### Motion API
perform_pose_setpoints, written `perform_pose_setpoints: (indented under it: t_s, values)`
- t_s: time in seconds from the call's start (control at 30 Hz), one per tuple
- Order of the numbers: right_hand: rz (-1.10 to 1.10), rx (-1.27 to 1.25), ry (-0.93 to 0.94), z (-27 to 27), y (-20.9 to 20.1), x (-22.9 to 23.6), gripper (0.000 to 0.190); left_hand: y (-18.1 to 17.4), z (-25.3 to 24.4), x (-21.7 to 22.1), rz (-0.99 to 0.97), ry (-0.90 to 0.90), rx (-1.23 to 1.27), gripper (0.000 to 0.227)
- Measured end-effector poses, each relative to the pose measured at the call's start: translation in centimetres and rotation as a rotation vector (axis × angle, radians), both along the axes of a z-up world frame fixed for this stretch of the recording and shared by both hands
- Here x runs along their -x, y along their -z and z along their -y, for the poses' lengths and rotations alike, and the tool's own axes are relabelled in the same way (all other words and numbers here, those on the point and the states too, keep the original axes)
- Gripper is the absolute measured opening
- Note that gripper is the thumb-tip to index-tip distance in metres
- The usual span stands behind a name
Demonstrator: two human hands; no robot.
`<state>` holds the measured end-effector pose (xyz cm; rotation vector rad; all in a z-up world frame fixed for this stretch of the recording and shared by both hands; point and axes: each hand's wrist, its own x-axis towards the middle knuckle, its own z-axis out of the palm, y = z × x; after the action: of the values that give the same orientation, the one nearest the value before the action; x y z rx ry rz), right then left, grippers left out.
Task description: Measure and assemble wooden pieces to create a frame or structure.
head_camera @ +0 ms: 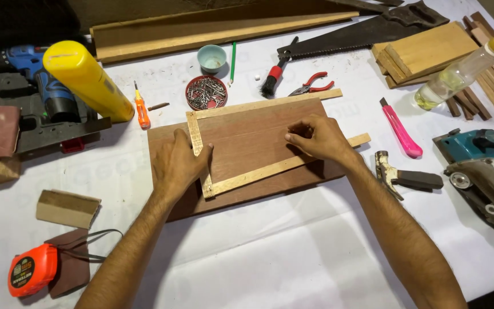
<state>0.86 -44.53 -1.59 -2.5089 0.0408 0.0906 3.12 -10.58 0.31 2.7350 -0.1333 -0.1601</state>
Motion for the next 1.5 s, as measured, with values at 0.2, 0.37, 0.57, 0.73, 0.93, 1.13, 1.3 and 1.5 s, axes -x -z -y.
perform_pose_setpoints:
  t_s: [0.2,0.37,0.57,0.73,0.93,1.13,1.3,1.5]
  values:
    - [-0.012,-0.03,0.148,4.4,-2.6,-0.3,0.036,0.4,0.4,-0.7,-0.039,-0.058,0.081,0.047]
    - [-0.02,0.011,0.274,8.8,-2.3,-2.0,0.045,1.0,0.9,-0.1,-0.006,-0.106,0.067,0.044]
    - [0.006,0.056,0.272,12.4,0.4,-5.6,0.056,1.2,1.3,0.4,-0.007,-0.133,0.081,0.038]
    - [0.095,0.209,0.205,12.8,2.8,-8.1,0.051,1.5,1.7,0.0,0.034,-0.148,0.051,0.035]
    - [0.076,0.14,0.245,13.3,2.3,-8.2,0.042,1.3,2.0,-0.2,0.032,-0.154,0.113,0.031]
    - [0.047,0.058,0.252,12.3,0.8,-6.7,0.045,0.5,0.3,0.8,0.029,-0.131,0.12,0.032]
    - [0.043,0.016,0.222,10.0,0.8,-5.6,0.043,0.9,-2.1,2.0,0.067,-0.187,0.049,0.035]
    - [0.044,-0.111,0.253,8.1,2.4,-5.5,0.037,0.1,-4.2,3.2,-0.067,-0.295,0.088,0.034]
